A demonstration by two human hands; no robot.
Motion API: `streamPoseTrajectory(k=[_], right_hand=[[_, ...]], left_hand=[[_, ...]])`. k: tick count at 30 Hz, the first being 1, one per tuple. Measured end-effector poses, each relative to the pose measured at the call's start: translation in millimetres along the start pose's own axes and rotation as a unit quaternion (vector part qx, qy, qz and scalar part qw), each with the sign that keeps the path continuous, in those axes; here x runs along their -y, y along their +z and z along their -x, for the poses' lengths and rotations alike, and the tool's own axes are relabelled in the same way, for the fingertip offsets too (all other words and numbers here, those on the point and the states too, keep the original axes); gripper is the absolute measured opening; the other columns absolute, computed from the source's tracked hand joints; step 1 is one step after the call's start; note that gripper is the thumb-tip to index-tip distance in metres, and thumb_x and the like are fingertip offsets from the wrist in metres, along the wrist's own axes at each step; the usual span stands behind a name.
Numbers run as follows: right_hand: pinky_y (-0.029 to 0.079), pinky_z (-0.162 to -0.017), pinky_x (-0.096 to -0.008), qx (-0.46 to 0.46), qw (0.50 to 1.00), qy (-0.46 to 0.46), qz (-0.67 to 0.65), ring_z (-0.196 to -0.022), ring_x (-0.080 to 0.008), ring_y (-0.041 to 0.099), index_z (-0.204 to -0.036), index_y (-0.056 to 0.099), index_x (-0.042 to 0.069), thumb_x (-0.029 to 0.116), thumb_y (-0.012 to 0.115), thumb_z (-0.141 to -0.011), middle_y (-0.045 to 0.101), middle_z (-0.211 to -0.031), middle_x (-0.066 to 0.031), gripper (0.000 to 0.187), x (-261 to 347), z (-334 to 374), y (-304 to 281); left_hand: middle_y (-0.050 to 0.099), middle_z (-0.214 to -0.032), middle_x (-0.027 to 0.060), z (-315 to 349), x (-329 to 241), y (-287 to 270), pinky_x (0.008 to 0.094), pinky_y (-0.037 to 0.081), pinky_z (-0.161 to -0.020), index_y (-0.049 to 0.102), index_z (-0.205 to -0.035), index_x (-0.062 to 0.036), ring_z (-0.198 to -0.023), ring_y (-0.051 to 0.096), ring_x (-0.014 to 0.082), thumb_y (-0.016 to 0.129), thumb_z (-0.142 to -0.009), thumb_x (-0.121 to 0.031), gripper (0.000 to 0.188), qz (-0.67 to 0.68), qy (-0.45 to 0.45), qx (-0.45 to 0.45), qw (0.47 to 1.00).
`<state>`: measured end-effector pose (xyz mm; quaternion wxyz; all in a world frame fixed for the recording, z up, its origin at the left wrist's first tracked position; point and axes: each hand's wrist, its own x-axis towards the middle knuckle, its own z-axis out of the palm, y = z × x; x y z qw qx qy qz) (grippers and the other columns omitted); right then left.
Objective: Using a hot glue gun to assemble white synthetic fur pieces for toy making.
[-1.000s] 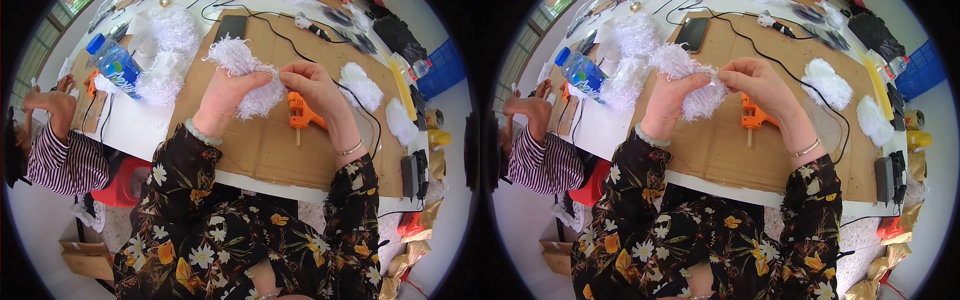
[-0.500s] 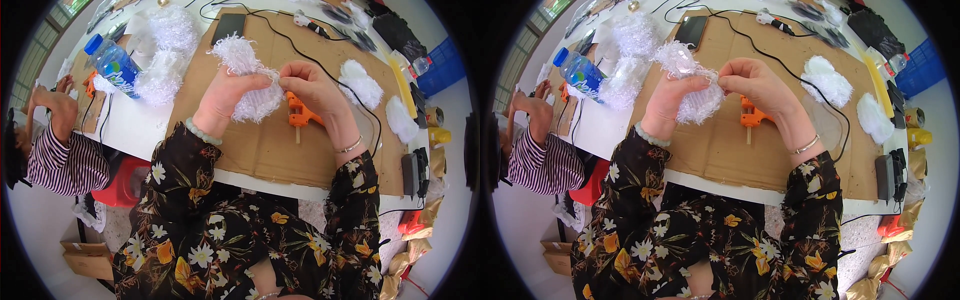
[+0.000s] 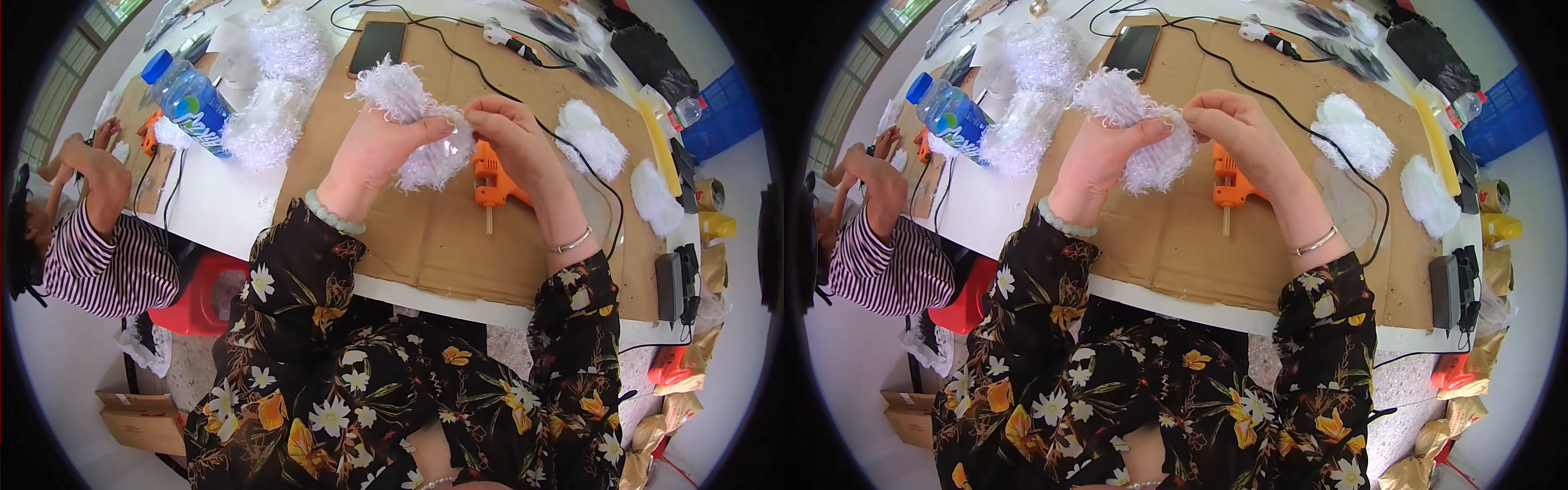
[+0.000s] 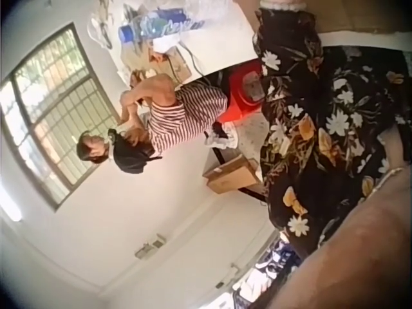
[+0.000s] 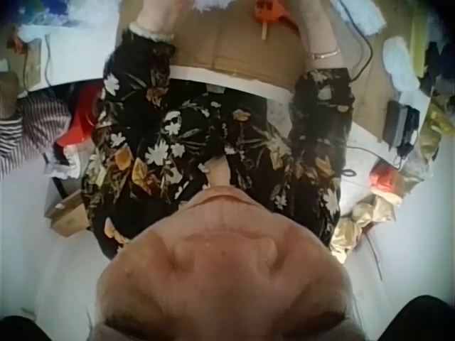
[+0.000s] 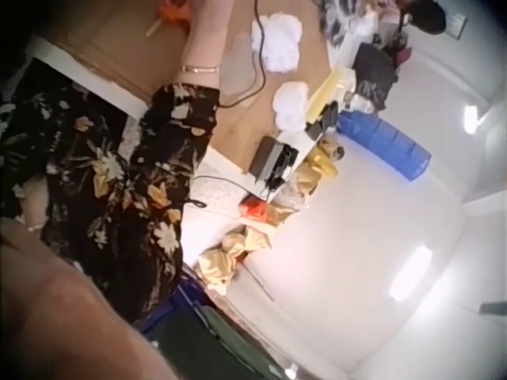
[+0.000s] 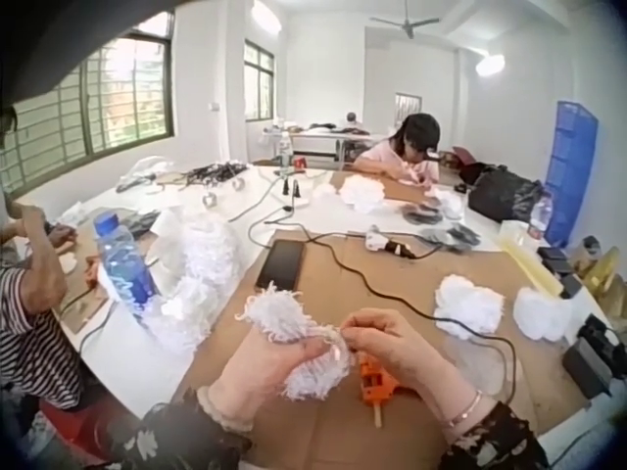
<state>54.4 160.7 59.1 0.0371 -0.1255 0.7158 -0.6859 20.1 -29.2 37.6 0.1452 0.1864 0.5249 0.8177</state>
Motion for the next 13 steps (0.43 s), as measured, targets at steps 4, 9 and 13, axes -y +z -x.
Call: streamPoseTrajectory(k=[4,9,13], right_hand=[[0.041,-0.067,-0.0210,-0.013,0.997,0.007,0.075,-0.074,-0.0061,0.050,-0.088,0.061,0.002,0.019,0.061,-0.086,0.056,-0.080,0.0024,0.017,9,2,6],[0.040,-0.064,-0.0199,0.005,0.999,0.028,-0.027,-0.073,-0.0046,0.050,-0.091,0.060,0.004,0.022,0.063,-0.087,0.055,-0.079,0.0035,0.019,5,3,7],[0.041,-0.065,-0.0196,0.104,0.975,0.017,-0.194,-0.076,-0.0043,0.053,-0.095,0.059,0.005,0.026,0.064,-0.089,0.059,-0.082,0.0033,0.023,-1,4,7]], left_hand=[[0.065,-0.092,0.0054,1,-9,3,0.0283,0.052,-0.070,0.058,-0.103,-0.0017,-0.082,0.063,0.0137,0.075,-0.075,-0.003,0.033,-0.117,0.007,0.003,0.993],[0.065,-0.091,0.0049,3,-4,-1,0.0292,0.053,-0.071,0.057,-0.102,-0.0022,-0.083,0.062,0.0135,0.078,-0.072,-0.001,0.037,-0.015,0.021,0.042,0.999],[0.064,-0.093,0.0060,2,3,-5,0.0286,0.053,-0.073,0.054,-0.108,-0.0022,-0.086,0.063,0.0146,0.078,-0.073,-0.002,0.043,0.048,0.012,0.071,0.996]])
